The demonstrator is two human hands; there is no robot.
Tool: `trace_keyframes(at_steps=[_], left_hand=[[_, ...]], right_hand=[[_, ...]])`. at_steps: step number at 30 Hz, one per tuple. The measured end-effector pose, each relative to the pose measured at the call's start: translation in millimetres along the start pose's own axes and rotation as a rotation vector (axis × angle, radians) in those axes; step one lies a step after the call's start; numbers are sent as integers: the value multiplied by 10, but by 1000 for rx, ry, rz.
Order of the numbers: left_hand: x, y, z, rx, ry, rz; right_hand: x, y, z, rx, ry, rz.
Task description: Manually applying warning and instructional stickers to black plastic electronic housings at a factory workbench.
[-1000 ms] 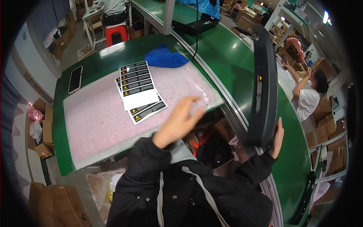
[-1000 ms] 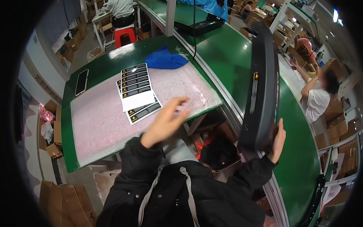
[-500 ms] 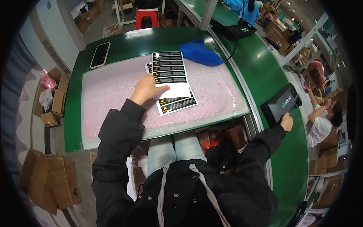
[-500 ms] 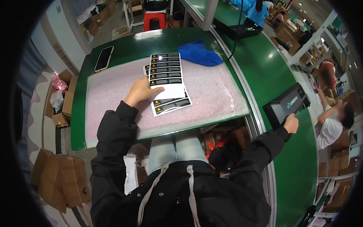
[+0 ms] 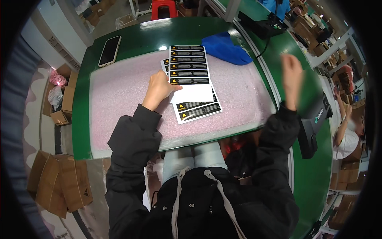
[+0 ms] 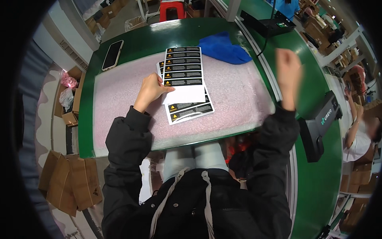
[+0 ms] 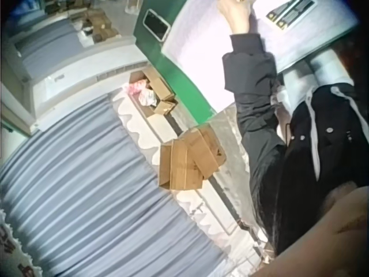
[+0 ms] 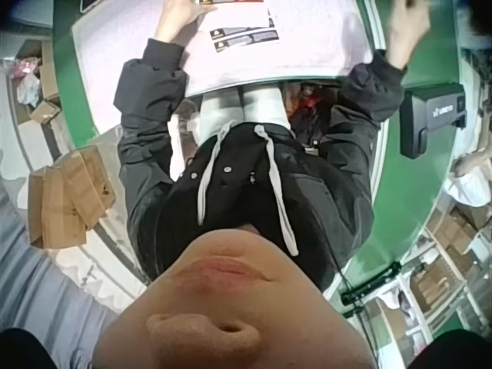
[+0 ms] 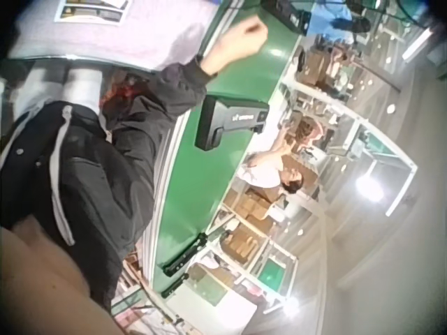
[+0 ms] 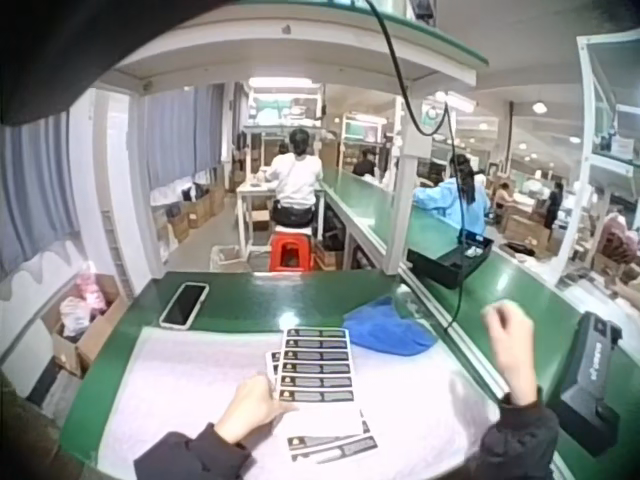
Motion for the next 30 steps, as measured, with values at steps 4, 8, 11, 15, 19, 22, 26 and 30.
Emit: trace_keyframes(at_steps=[4,8,11,15,19,22,26,30], left_hand=[[-1,41,-65,-18,-1,23],[-18,125,-220,-140,-245,-2],[42,170,-224,-144,-331,-50],[85,168,-228,-211,-443,-119],[90,145,-189,-216,-491,-151],[51,140,-158,-166,-465,-71],[-81,150,-152,-97,-411,125],[33,173,-123,-109,-668,-149]], right_hand=[[1629,-280,-766,6,208,-568],[2083,-558,-935,-150,95,-572],[2171,-653,-833,-167,159,-584],[2251,-692,-677,38,412,-661],[2281,-687,-686,209,696,-699],[2268,-675,-728,294,937,-714],[2231,-625,-696,394,1211,-572],[2221,-593,-684,430,1307,-501]])
Point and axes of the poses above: each hand's wrist, its own y-axis towards the middle knuckle, its own x-axis out of the palm, z = x × y, the point moved 7 cm from there along y, towards the middle knuckle, and after that the axes turned 6 degrees about -x, right-handed, at the moved point
